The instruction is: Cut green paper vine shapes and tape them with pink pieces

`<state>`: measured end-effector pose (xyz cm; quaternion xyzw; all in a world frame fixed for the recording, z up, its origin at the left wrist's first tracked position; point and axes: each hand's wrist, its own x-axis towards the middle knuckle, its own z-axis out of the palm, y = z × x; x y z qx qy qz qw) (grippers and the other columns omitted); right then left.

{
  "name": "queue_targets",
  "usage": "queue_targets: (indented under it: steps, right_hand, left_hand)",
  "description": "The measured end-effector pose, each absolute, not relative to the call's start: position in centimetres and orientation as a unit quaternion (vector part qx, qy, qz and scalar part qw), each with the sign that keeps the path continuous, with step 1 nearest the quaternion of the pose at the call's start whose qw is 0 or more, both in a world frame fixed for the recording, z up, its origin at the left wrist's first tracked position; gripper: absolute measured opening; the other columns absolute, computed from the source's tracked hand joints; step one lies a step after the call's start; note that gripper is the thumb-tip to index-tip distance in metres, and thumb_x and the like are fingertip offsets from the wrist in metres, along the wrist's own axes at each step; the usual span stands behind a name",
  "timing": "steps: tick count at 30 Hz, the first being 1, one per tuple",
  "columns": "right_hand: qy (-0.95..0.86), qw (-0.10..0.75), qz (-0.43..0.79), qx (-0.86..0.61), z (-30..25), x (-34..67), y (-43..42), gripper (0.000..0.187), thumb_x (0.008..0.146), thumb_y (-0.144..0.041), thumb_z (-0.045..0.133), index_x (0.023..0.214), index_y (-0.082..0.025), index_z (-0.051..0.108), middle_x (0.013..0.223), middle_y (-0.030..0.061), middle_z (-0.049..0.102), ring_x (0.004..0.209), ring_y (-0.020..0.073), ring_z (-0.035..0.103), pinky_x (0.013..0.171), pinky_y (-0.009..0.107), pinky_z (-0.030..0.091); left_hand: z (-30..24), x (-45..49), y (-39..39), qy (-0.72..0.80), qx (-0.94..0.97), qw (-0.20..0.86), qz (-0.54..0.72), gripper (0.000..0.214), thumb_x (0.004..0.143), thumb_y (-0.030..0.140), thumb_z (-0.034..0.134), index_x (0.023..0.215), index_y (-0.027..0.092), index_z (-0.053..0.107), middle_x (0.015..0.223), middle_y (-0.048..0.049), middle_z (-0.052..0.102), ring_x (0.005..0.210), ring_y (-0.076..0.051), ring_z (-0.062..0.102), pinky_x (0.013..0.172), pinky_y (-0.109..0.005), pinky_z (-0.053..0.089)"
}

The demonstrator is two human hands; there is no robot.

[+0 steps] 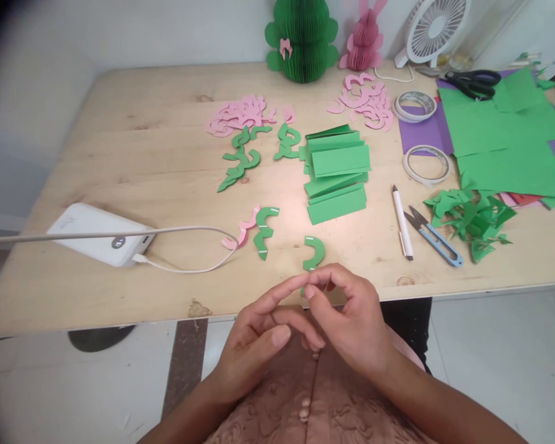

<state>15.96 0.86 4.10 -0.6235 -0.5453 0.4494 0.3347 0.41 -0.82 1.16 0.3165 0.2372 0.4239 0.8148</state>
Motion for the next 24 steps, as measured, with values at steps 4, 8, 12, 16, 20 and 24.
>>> queue_targets:
  steps: [4, 8, 12, 16, 20, 24]
  right_hand:
    - [-0.530, 0.330, 0.470, -0.624, 4.11, 15.91, 0.99, 0.012, 0.082, -0.028, 0.057, 0.078, -0.020, 0.066, 0.071, 0.0015, 0.067, 0.064, 0.0143, 0.060, 0.061, 0.026, 0.049]
    - [-0.522, 0.347, 0.478, -0.616, 4.28, 15.76, 1.24, 0.010, 0.079, -0.026, 0.059, 0.073, -0.020, 0.064, 0.068, 0.0009, 0.066, 0.062, 0.0139, 0.060, 0.058, 0.025, 0.048]
    - [-0.511, 0.353, 0.491, -0.611, 4.38, 15.72, 1.34, 0.010, 0.079, -0.026, 0.059, 0.071, -0.020, 0.063, 0.067, 0.0002, 0.064, 0.061, 0.0130, 0.059, 0.057, 0.024, 0.047]
    - [-0.496, 0.356, 0.503, -0.612, 4.48, 15.70, 1.39, 0.009, 0.077, -0.025, 0.061, 0.070, -0.020, 0.063, 0.064, -0.0016, 0.061, 0.059, 0.0111, 0.055, 0.056, 0.022, 0.045]
    - [-0.495, 0.360, 0.505, -0.609, 4.54, 15.69, 1.46, 0.009, 0.076, -0.024, 0.061, 0.068, -0.020, 0.063, 0.062, -0.0023, 0.060, 0.055, 0.0103, 0.053, 0.052, 0.021, 0.043]
    - [-0.505, 0.356, 0.498, -0.608, 4.47, 15.80, 1.42, 0.009, 0.077, -0.023, 0.061, 0.069, -0.020, 0.063, 0.064, -0.0020, 0.061, 0.057, 0.0109, 0.054, 0.054, 0.021, 0.045]
  left_hand:
    - [1.29, 0.44, -0.66, 0.212, 0.270, 0.844, 0.412, 0.054, 0.087, 0.036, 0.062, 0.137, 0.019, 0.048, 0.084, -0.0088, 0.074, 0.072, -0.016, 0.067, 0.069, -0.026, 0.050]
    - [1.31, 0.65, -0.54, 0.167, 0.178, 0.876, 0.417, 0.056, 0.086, 0.041, 0.062, 0.135, 0.016, 0.049, 0.077, -0.0079, 0.074, 0.061, -0.016, 0.067, 0.060, -0.024, 0.049]
    - [1.03, 0.70, -0.54, 0.146, 0.147, 0.883, 0.421, 0.055, 0.087, 0.039, 0.058, 0.136, 0.015, 0.047, 0.078, -0.0087, 0.074, 0.060, -0.016, 0.067, 0.059, -0.023, 0.050]
    - [0.72, 0.69, -0.65, 0.136, 0.139, 0.885, 0.423, 0.055, 0.088, 0.038, 0.056, 0.137, 0.014, 0.045, 0.078, -0.0086, 0.074, 0.061, -0.016, 0.067, 0.058, -0.023, 0.050]
    - [0.56, 0.76, -0.76, 0.115, 0.127, 0.885, 0.433, 0.053, 0.089, 0.037, 0.053, 0.137, 0.015, 0.044, 0.079, -0.0096, 0.074, 0.061, -0.016, 0.068, 0.057, -0.022, 0.050]
    - [0.59, 0.68, -0.58, 0.115, 0.126, 0.879, 0.446, 0.052, 0.091, 0.038, 0.051, 0.138, 0.018, 0.042, 0.079, -0.0089, 0.074, 0.060, -0.015, 0.068, 0.056, -0.021, 0.050]
